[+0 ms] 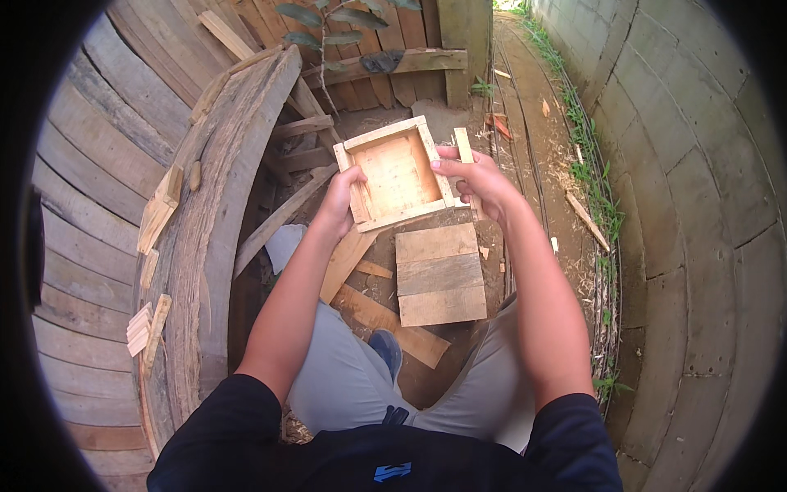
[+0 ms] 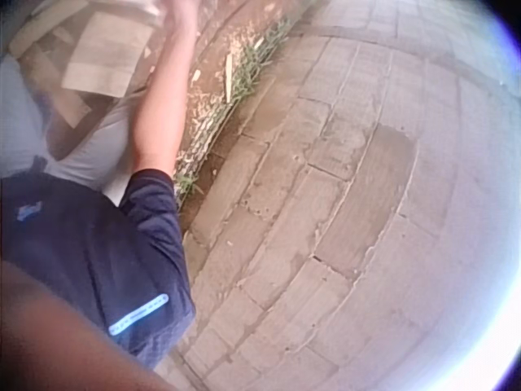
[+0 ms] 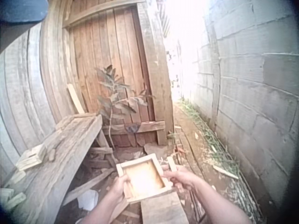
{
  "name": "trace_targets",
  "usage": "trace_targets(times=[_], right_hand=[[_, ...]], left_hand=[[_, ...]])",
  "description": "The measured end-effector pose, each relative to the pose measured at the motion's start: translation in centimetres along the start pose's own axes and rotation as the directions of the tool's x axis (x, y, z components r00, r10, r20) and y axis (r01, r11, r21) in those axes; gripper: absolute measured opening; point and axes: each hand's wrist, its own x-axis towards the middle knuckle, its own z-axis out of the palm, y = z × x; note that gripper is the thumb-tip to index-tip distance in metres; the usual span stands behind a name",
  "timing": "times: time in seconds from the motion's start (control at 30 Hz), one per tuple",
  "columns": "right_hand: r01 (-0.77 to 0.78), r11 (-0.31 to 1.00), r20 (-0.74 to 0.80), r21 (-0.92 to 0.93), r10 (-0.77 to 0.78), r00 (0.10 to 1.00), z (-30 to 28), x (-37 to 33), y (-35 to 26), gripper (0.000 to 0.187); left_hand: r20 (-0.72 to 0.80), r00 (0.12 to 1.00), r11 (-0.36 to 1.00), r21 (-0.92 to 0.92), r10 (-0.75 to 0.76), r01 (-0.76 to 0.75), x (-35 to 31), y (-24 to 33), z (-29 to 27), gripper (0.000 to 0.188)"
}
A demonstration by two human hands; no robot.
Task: The person assembles a small wooden box by hand, fitting together pre-cut wooden slats and panels. They repeatedly adjust the pieces to ensure a snug fit, occasionally tapping them into place and inspecting the joints.
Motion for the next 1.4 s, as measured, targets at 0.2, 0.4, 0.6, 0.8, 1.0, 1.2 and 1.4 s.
trace_targets(times=[0.2,0.4,0.6,0.8,1.0,1.2,1.4], right_hand=[[0.048,0.999,-0.035,0.012,-0.048,0.998,0.1,0.3,0.5,0.067],[0.210,0.976,-0.011,0.052,-0.209,0.978,-0.7,1.4,1.4,0.073],[0.271,0.959,-0.013,0.089,-0.271,0.963,-1.0,1.7,2.0,0.073],[0.298,0.950,-0.047,0.095,-0.295,0.954,-0.5,2.1,2.2,0.066],[0.297,0.954,-0.110,0.038,-0.291,0.950,-0.2,2.4,2.5,0.059],[0.347,0.937,-0.197,-0.034,-0.346,0.917,0.9,2.4,2.3,0.054],[0.295,0.931,-0.242,-0.214,-0.343,0.908,1.8,2.8,2.9,0.045]], left_hand=[[-0.040,0.893,0.868,0.256,0.449,-0.425,-1.8,0.4,2.2,0.042],[0.007,0.836,0.797,0.296,0.549,-0.527,-3.3,0.9,3.1,0.045],[0.080,0.784,0.723,0.338,0.616,-0.602,-4.1,1.1,3.0,0.039],[0.087,0.739,0.662,0.384,0.668,-0.644,-4.1,0.8,3.1,0.038],[0.113,0.698,0.599,0.428,0.707,-0.677,-4.3,0.8,3.7,0.044],[0.058,0.678,0.602,0.409,0.733,-0.686,-3.9,0.2,3.7,0.039],[-0.067,0.748,0.701,0.412,0.660,-0.582,-3.7,0.2,4.0,0.034]])
